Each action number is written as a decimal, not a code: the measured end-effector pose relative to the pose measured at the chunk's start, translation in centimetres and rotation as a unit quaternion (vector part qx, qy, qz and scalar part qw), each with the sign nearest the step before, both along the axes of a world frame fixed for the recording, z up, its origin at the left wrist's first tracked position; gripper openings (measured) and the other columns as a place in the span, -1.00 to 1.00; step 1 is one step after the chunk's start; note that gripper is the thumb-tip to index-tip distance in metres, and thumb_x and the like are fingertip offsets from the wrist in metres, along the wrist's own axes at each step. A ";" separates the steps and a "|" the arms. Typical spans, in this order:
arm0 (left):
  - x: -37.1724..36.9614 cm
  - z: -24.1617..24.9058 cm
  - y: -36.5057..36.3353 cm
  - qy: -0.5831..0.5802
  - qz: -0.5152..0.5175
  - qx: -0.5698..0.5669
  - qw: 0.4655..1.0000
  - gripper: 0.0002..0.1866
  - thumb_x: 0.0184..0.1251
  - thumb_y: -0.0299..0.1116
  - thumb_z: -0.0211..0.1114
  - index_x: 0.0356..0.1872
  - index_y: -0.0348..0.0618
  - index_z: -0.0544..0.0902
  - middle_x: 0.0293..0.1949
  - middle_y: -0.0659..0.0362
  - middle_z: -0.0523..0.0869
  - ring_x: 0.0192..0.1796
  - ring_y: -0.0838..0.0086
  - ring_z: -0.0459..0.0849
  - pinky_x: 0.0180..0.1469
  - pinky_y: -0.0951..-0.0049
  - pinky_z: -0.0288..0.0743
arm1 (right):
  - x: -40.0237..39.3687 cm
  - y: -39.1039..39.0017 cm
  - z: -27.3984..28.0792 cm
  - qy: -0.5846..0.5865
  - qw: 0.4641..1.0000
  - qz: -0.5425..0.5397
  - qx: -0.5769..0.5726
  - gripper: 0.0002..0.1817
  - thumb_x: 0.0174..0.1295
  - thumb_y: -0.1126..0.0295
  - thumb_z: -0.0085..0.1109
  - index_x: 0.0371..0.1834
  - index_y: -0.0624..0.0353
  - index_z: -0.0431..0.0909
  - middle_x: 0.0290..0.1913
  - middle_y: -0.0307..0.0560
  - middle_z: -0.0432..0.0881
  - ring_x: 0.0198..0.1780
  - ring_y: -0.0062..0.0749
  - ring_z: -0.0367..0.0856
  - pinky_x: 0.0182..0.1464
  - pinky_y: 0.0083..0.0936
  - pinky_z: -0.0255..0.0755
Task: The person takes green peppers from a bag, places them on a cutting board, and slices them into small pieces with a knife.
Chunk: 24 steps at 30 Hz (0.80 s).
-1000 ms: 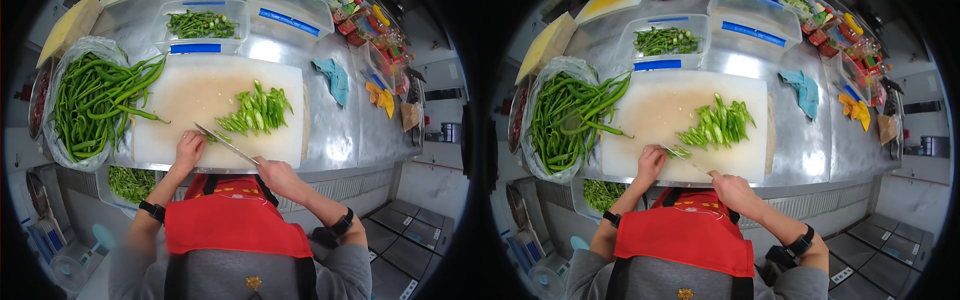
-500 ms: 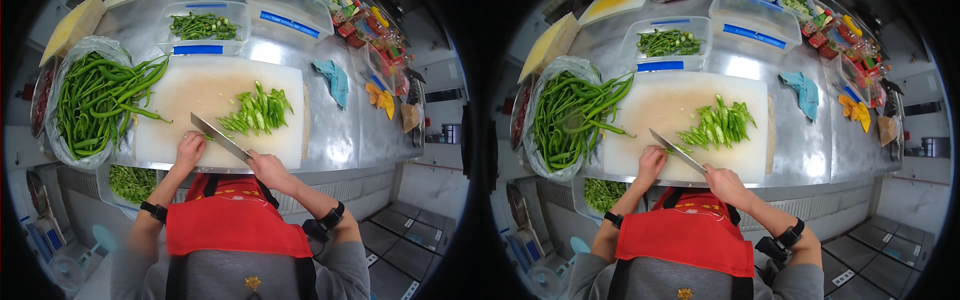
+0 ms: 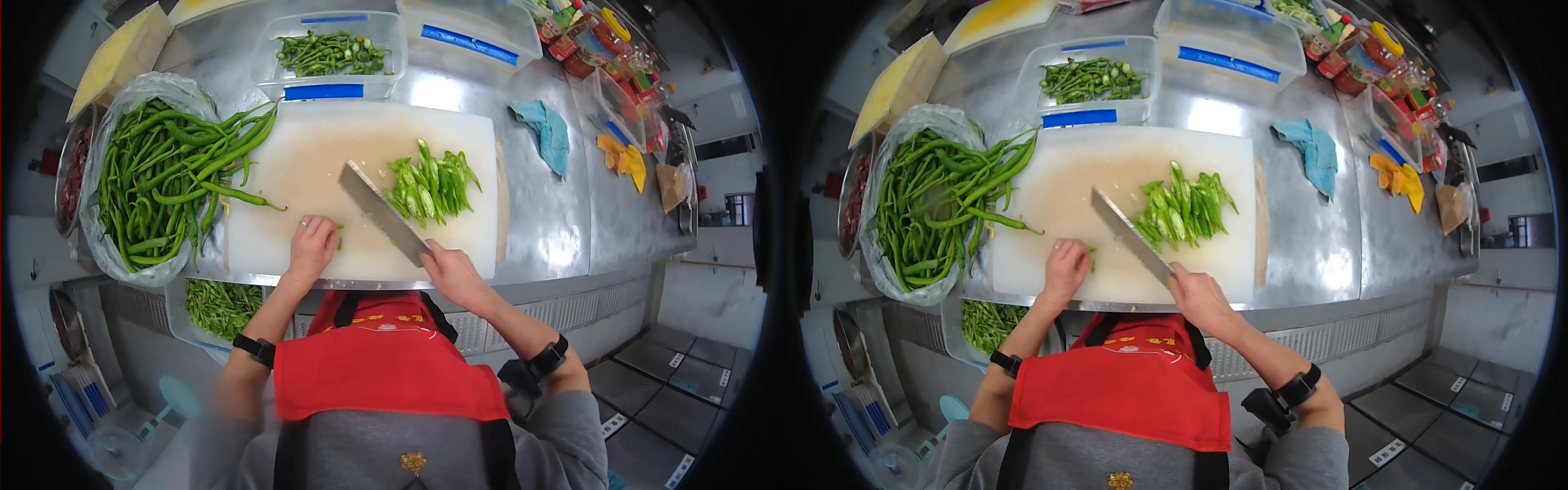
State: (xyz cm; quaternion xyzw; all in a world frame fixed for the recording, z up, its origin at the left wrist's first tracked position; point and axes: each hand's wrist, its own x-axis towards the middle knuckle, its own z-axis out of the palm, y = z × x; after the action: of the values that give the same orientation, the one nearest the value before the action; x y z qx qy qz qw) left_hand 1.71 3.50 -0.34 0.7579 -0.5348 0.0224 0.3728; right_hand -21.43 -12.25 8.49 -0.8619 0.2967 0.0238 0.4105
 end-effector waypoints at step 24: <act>19.7 7.8 -6.3 -0.114 0.224 0.134 0.959 -0.85 0.13 -0.34 0.32 -0.27 -0.10 0.66 -0.31 0.08 0.62 -0.17 0.16 0.60 -0.14 0.21 0.46 | -0.2 -3.6 -1.6 -0.020 0.992 -0.068 -0.104 -0.77 0.30 0.43 0.04 -0.06 0.33 0.50 -0.47 0.35 0.58 -0.38 0.27 0.60 -0.34 0.01 0.44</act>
State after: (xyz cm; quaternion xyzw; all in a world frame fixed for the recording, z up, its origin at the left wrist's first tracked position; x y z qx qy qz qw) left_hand 21.43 -2.83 7.50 0.8938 -0.3881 0.1200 0.1902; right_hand -21.59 -15.83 6.91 -0.8778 0.3475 -0.0523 0.3255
